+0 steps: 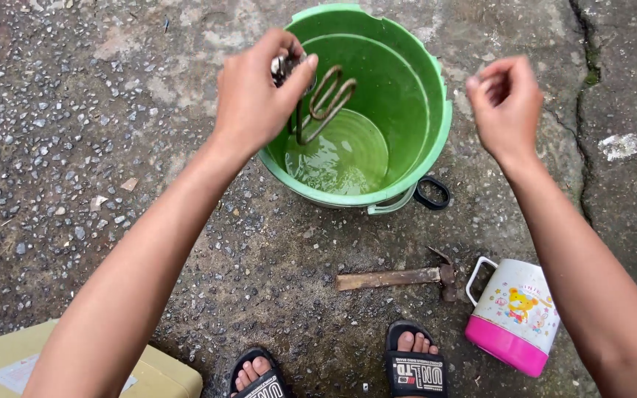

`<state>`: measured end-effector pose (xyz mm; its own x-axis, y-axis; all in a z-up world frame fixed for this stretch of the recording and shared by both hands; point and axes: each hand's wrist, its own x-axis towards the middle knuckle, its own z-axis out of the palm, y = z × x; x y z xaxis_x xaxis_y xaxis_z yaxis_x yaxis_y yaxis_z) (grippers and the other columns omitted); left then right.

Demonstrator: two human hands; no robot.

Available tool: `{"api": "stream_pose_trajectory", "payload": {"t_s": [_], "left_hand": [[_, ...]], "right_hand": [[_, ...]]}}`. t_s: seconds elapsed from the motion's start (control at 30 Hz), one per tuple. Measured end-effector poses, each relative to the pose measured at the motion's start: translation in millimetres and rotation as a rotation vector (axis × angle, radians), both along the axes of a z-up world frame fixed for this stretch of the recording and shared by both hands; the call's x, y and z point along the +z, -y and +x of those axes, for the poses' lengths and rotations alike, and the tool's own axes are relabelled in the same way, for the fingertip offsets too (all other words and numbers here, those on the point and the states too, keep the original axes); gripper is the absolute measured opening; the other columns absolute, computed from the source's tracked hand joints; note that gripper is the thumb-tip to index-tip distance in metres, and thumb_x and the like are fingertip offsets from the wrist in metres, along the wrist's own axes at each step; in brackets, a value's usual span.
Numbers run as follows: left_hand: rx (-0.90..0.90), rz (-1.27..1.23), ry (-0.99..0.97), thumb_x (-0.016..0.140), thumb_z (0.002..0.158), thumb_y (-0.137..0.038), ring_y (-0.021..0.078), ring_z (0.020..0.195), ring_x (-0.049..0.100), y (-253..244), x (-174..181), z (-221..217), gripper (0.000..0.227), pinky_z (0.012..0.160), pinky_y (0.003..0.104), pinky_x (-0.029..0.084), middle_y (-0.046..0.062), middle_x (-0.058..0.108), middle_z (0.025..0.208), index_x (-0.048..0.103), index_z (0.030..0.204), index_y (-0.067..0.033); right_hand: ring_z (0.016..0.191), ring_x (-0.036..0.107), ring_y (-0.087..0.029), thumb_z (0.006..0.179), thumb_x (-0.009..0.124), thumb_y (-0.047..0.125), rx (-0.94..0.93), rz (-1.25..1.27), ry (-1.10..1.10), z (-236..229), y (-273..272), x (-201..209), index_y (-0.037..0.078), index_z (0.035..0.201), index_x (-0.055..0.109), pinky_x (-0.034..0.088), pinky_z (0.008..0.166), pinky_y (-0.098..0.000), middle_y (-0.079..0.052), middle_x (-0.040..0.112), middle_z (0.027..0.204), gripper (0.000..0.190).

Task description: Scrubbing and cleaning internal components of an appliance in a bucket of water.

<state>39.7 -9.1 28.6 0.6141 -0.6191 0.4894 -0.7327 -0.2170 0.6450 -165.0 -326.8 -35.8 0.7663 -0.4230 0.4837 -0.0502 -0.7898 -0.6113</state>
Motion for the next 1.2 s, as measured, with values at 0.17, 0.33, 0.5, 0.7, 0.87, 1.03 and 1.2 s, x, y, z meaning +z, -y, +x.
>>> {"api": "stream_pose_trajectory", "payload": {"t_s": [0.17,0.33,0.5,0.7,0.87,1.03,1.2], "left_hand": [[0.015,0.380,-0.176,0.067,0.098,-0.028,0.0183,0.058,0.068,16.7,-36.7,0.9,0.023,0.057,0.037,0.058,0.008,0.073,0.078,0.069,0.099,-0.0054],[0.000,0.613,-0.331,0.066,0.095,-0.040,0.0474,0.096,0.071,46.2,-68.8,3.9,0.027,0.083,0.057,0.055,0.018,0.074,0.090,0.067,0.099,-0.0137],[-0.029,0.768,-0.438,0.061,0.100,-0.040,0.0462,0.100,0.072,70.2,-100.9,3.3,0.029,0.085,0.057,0.056,0.021,0.073,0.096,0.068,0.100,-0.0120],[-0.117,0.994,-0.497,0.051,0.102,-0.042,0.0453,0.107,0.069,95.4,-162.8,48.0,0.045,0.088,0.060,0.054,0.026,0.071,0.107,0.071,0.108,-0.0015],[-0.172,1.093,-0.453,0.051,0.099,-0.035,0.0435,0.108,0.070,105.5,-157.3,33.8,0.043,0.090,0.059,0.054,0.025,0.072,0.110,0.072,0.113,0.0006],[-0.246,1.219,-0.451,0.040,0.097,-0.027,0.0427,0.122,0.064,99.4,-129.9,17.3,0.052,0.100,0.058,0.051,0.027,0.065,0.129,0.062,0.131,0.0043],[-0.258,1.263,-0.382,0.045,0.094,-0.012,0.0336,0.129,0.059,94.4,-127.0,5.8,0.049,0.111,0.048,0.047,0.013,0.060,0.143,0.055,0.142,-0.0054]], "right_hand": [[0.091,0.071,-0.025,0.091,0.074,0.028,-0.106,-0.113,-1.107,-32.4,-10.5,-98.5,0.007,0.124,0.065,0.061,0.079,-0.0374,-0.011,0.073,0.102,0.040],[0.125,0.061,-0.042,0.080,0.087,0.032,-0.028,-0.087,-1.201,-53.2,-23.5,-129.7,0.003,0.126,0.062,0.051,0.102,-0.0585,-0.021,0.064,0.126,0.061],[0.118,0.060,-0.030,0.080,0.083,0.048,-0.052,-0.299,-1.170,-58.5,-11.0,-167.2,0.008,0.120,0.056,0.056,0.094,-0.0451,-0.010,0.061,0.116,0.063],[0.112,0.062,-0.028,0.084,0.078,0.049,-0.014,-0.458,-1.222,-62.0,-7.8,-174.6,0.012,0.121,0.052,0.043,0.092,-0.0416,-0.007,0.063,0.111,0.059],[0.096,0.069,-0.028,0.085,0.080,0.030,-0.134,0.128,-0.786,-60.8,16.2,-156.5,0.007,0.119,0.064,0.051,0.084,-0.0407,-0.012,0.068,0.105,0.044],[0.085,0.070,-0.007,0.093,0.063,0.017,-0.077,1.161,0.000,-34.5,11.5,-61.0,0.011,0.136,0.060,0.066,0.073,-0.0204,0.005,0.056,0.103,0.043],[0.079,0.070,-0.016,0.096,0.042,0.033,0.404,1.535,0.230,-15.0,-29.2,45.7,-0.004,0.146,0.056,0.057,0.066,-0.0269,-0.013,0.071,0.111,0.063]]}}
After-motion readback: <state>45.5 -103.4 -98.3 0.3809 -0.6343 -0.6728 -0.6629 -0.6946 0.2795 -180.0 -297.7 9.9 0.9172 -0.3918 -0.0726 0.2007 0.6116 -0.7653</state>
